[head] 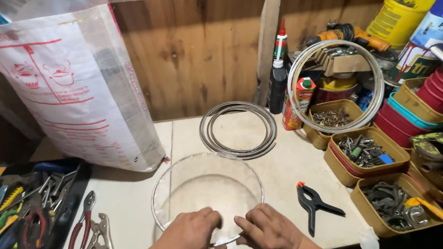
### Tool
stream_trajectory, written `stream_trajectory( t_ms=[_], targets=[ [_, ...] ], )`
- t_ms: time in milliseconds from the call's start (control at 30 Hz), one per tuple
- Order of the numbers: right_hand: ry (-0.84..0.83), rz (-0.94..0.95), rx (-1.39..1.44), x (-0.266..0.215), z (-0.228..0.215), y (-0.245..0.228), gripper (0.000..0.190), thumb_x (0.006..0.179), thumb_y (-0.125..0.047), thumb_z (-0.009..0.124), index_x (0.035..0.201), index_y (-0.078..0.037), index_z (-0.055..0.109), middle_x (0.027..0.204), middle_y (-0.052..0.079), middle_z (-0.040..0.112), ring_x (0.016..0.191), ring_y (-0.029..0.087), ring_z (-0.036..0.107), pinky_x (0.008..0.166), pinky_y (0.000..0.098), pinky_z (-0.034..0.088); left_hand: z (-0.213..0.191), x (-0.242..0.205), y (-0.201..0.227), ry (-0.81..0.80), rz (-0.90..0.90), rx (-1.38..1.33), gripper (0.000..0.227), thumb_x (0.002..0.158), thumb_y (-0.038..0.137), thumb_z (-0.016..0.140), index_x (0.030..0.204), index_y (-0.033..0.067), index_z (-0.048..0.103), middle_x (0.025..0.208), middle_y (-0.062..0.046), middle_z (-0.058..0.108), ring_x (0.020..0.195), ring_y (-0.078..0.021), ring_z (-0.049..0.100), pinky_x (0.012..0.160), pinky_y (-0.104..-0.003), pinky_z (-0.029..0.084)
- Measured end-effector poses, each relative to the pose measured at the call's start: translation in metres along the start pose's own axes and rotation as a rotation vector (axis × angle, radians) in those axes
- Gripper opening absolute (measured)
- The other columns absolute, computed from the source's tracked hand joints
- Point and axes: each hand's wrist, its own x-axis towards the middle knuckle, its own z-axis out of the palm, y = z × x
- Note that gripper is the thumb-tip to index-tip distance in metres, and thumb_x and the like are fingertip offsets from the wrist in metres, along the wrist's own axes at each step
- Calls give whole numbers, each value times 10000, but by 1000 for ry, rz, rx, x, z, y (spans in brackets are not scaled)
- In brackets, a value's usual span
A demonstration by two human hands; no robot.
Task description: The person uses pliers to press and secure the mesh onto the rim of a round sieve. They repeatedly adjust the pliers around the edge of the sieve to ensure the mesh is tightly attached to the metal frame.
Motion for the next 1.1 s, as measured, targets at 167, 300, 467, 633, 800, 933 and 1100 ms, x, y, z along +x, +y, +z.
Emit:
stream_trajectory(
  t_ms=[167,300,467,633,800,933,1100],
  targets=[
    [4,9,-8,10,-17,-3,288,1081,-306,592,1053,-19,605,901,140,545,753,316,508,741,431,503,-3,0,4,16,60,7,364,737,450,741,903,161,595,870,-18,674,765,-296,652,734,-427,504],
    [47,1,41,7,-20,3,307,1082,-310,568,969,-25,586,942,157,532,766,321,523,755,461,510,-11,-8,13,140,232,-145,248,804,306,744,779,135,567,737,-17,649,637,-270,620,622,-395,494],
    [91,45,14,11,-25,3,297,1053,-304,617,967,-27,555,978,163,580,770,331,557,734,434,520,2,-7,16,430,518,-41,247,866,150,717,827,72,486,781,-105,468,673,-297,508,513,-446,427],
    [92,168,-65,19,-28,0,288,1010,-298,677,939,-36,579,910,99,617,793,301,584,749,371,524,-16,-16,30,803,638,331,265,976,48,579,732,67,478,691,-63,309,562,-226,356,463,-382,322],
    [-218,244,270,-9,-29,18,345,1006,-324,646,1234,-66,623,1067,105,642,980,292,602,917,379,472,-3,-15,19,814,729,306,255,1063,108,628,816,85,568,733,-55,388,604,-221,422,554,-362,383],
    [-299,162,223,-43,-7,35,195,1031,-303,631,1161,-159,656,1103,5,715,1088,213,662,1133,421,372,-19,-36,42,30,-14,-163,253,999,472,514,1056,226,501,1096,-33,437,969,-307,571,723,-502,445],
    [-350,21,130,-70,13,45,270,1082,-366,517,1220,-201,680,1069,29,720,954,276,684,918,407,504,-46,-47,13,-235,133,-327,436,965,538,459,1249,222,557,1035,-111,535,1101,-292,562,980,-400,405]
  ],
)
